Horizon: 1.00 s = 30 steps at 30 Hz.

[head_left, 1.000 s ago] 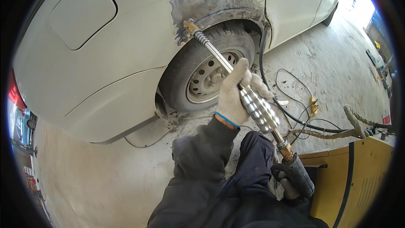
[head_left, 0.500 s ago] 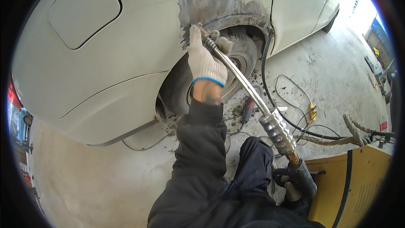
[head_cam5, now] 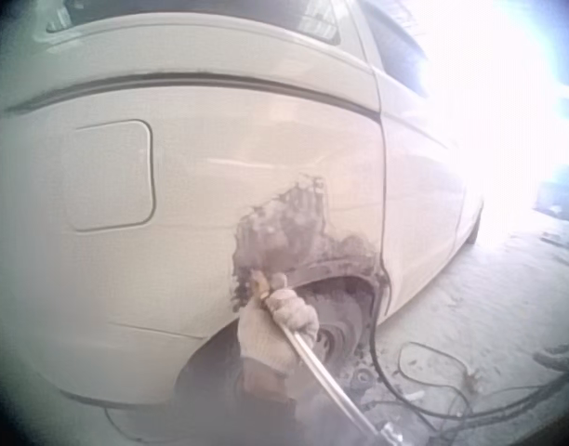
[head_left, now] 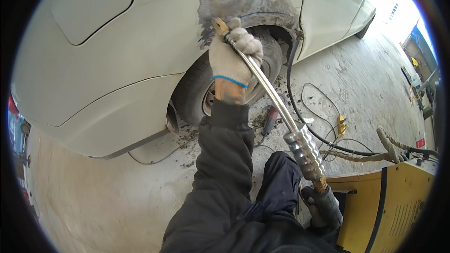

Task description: The person uses a pneumatic hammer to chip away rust and paint from the rear wheel arch of a white car. They then use a crowbar to pry and flatten the damaged metal panel. Finally, they use a pneumatic rivet gun to secure the area.

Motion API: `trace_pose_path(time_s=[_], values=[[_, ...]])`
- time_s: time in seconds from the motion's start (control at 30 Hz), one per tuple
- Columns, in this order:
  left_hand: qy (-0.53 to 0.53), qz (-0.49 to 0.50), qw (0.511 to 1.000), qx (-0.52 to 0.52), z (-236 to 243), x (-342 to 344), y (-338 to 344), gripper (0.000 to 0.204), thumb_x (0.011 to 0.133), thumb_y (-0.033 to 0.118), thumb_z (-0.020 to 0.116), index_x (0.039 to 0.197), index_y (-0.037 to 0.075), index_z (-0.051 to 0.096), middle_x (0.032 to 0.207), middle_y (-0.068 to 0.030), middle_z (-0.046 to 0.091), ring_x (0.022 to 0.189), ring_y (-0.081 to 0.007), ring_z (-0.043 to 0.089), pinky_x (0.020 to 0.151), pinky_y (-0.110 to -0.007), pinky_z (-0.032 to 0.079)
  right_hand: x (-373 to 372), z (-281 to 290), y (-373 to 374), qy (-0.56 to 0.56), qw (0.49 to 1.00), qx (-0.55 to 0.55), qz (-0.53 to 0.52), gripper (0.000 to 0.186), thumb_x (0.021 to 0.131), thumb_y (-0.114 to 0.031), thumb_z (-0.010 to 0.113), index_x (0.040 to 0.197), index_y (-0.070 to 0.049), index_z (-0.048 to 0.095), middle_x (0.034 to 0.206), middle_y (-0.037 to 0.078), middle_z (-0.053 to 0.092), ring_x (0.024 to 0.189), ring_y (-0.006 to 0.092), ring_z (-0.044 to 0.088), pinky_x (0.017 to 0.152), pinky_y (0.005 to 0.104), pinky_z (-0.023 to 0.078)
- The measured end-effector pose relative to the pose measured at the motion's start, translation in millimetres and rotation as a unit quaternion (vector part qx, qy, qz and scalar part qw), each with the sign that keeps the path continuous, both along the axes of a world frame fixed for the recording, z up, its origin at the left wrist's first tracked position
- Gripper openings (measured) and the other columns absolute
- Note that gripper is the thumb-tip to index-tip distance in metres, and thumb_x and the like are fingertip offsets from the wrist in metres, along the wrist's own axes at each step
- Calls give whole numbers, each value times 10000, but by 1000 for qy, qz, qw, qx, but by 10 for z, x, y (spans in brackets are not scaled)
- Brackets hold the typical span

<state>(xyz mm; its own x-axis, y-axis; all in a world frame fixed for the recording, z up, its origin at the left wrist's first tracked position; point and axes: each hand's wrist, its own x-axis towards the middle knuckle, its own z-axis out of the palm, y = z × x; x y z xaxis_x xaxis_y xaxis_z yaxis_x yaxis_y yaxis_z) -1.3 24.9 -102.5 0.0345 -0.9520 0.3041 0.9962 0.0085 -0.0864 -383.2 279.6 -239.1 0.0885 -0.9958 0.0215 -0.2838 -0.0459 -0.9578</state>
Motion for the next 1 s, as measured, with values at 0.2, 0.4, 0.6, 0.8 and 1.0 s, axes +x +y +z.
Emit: trace_pose_path(time_s=[0.2,0.4,0.6,0.8,1.0], values=[[6,-35,999,-39,-85,105,-104,348,1077,328,449,1001,44,635,677,14,566,542,-120,519,524,-290,463,18,-93,24,-80,995,-43,30,281,784,-160,740,1010,6,718,814,59,680,750,177,663,714,325,560],[-28,51,997,53,0,-117,62,477,1083,448,398,1010,44,640,746,-30,621,634,-154,600,606,-307,525,-23,-195,37,-112,993,-21,23,271,755,-162,756,967,4,725,763,43,674,715,176,668,704,320,565],[-421,-22,902,96,24,-1091,1091,538,1051,551,422,889,80,626,764,-132,673,800,-235,706,751,-394,570,43,-161,137,-141,988,-10,65,447,906,-300,679,1198,36,635,1029,81,655,934,200,624,853,352,518],[-410,62,907,78,-255,-1055,1036,511,1064,455,464,639,172,452,619,-33,539,645,-255,637,737,-439,547,31,-6,-12,-64,990,-71,104,329,836,-176,665,1096,19,720,873,51,648,802,186,646,756,323,545],[-325,50,936,126,-138,-1238,1085,445,1066,358,479,678,140,466,622,-15,452,587,-210,536,687,-406,517,144,113,-20,-122,988,-23,87,355,845,-183,613,1111,34,705,832,41,610,743,168,598,731,297,496]])
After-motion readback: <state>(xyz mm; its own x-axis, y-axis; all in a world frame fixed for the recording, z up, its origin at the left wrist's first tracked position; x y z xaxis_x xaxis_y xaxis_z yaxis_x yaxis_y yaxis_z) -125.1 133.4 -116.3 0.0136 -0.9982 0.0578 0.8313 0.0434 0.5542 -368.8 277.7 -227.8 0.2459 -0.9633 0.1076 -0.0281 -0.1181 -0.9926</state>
